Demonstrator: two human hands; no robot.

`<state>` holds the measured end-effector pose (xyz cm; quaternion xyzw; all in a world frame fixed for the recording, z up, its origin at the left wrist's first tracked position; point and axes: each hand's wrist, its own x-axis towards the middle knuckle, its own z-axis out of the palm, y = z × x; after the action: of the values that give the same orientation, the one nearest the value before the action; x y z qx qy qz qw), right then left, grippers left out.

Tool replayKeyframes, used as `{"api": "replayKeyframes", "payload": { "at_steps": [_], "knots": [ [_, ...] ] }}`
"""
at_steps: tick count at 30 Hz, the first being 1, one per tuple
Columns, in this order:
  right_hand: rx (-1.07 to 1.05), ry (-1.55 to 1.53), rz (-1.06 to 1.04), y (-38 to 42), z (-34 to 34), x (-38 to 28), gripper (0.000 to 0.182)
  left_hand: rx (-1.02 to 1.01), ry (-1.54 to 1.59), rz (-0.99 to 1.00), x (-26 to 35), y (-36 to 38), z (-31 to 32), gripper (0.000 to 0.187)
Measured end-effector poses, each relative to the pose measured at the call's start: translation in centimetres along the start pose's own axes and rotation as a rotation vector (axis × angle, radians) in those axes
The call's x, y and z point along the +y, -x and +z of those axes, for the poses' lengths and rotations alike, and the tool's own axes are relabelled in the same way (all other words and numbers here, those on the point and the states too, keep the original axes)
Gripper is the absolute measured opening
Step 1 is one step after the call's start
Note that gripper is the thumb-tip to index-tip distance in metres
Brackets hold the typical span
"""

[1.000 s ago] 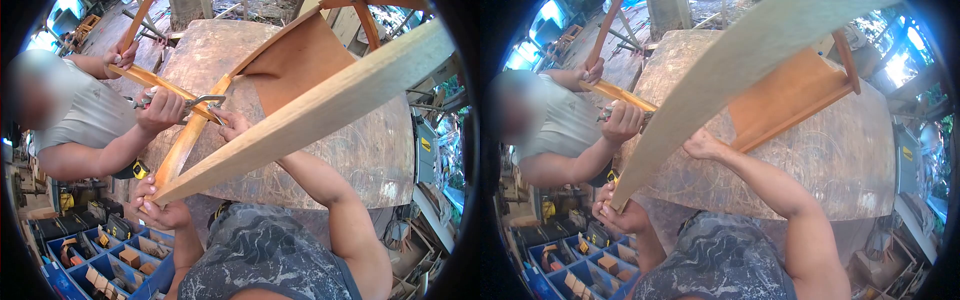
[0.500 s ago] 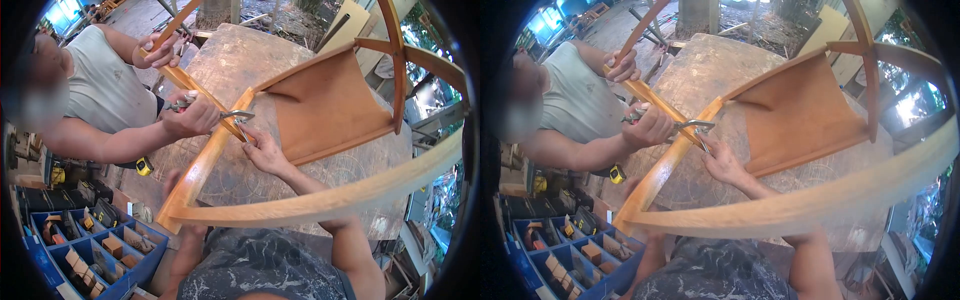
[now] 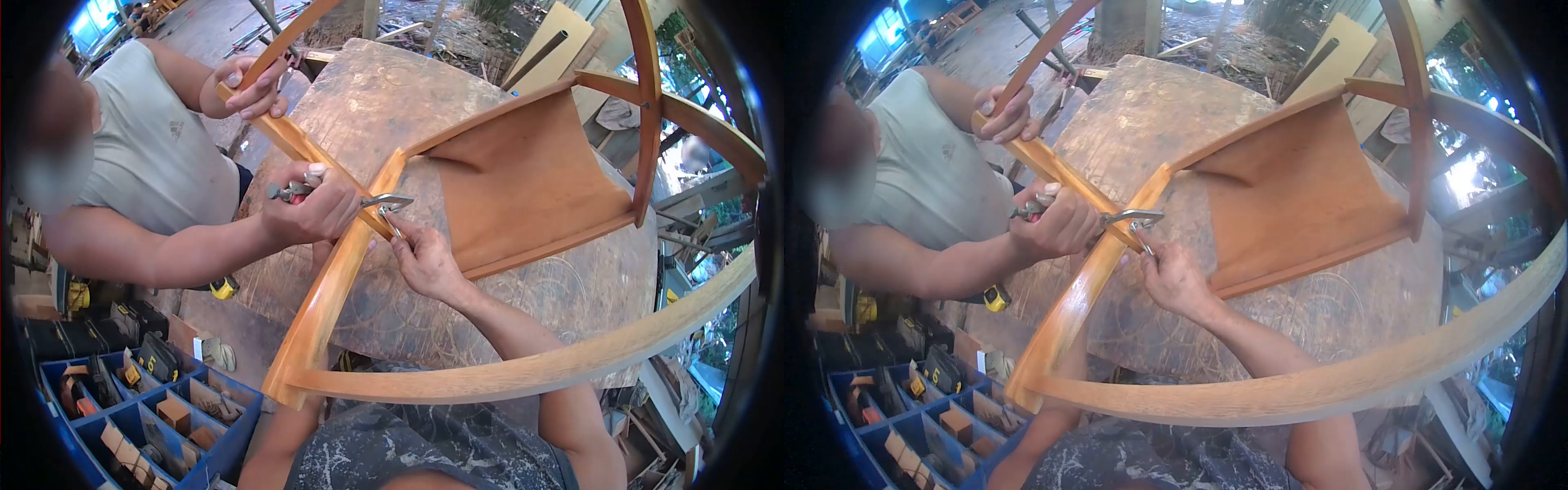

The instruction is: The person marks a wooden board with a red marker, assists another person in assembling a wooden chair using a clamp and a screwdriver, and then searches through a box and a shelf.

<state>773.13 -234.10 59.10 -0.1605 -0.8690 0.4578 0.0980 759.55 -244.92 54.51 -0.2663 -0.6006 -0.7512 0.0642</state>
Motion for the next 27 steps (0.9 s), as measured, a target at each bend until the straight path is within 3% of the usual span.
{"api": "replayKeyframes", "payload": {
  "at_steps": [7, 9, 11, 13, 15, 17, 20, 22, 27],
  "knots": [
    [0.052, -0.015, -0.028, -0.1, -0.1, -0.7, 0.043, 0.180, 0.099, -0.016, -1.5, -1.1, 1.1, 0.043],
    [-0.071, 0.060, 0.132, -0.2, -0.9, -1.8, 0.045, 0.222, 0.111, -0.037, -2.1, -0.4, 1.3, 0.038],
    [-0.104, 0.069, 0.155, -0.6, -1.4, -2.0, 0.045, 0.238, 0.105, -0.087, -3.2, 1.5, 2.2, 0.033],
    [-0.140, 0.073, 0.185, -0.5, -1.3, -1.6, 0.045, 0.194, 0.037, -0.183, -4.9, 5.7, 4.2, 0.028],
    [-0.043, 0.062, 0.062, -0.4, -0.6, -0.6, 0.045, 0.159, -0.110, -0.278, -6.5, 10.6, 6.6, 0.024],
    [-0.029, 0.022, 0.050, -0.3, -0.2, -0.4, 0.045, 0.266, -0.293, -0.233, -5.3, 10.1, 6.9, 0.010],
    [0.011, -0.017, 0.050, -0.3, 0.4, 0.1, 0.045, 0.159, 0.125, -0.491, -0.9, 8.4, 7.0, 0.018],
    [0.024, -0.026, 0.067, -0.1, 0.6, 0.3, 0.045, 0.160, 0.185, -0.393, -1.9, 8.6, 6.9, 0.015],
    [-0.065, 0.024, 0.121, -0.6, -0.4, -0.8, 0.048, 0.300, 0.245, -0.051, 0.9, 1.0, 4.7, 0.019]
  ]
}}
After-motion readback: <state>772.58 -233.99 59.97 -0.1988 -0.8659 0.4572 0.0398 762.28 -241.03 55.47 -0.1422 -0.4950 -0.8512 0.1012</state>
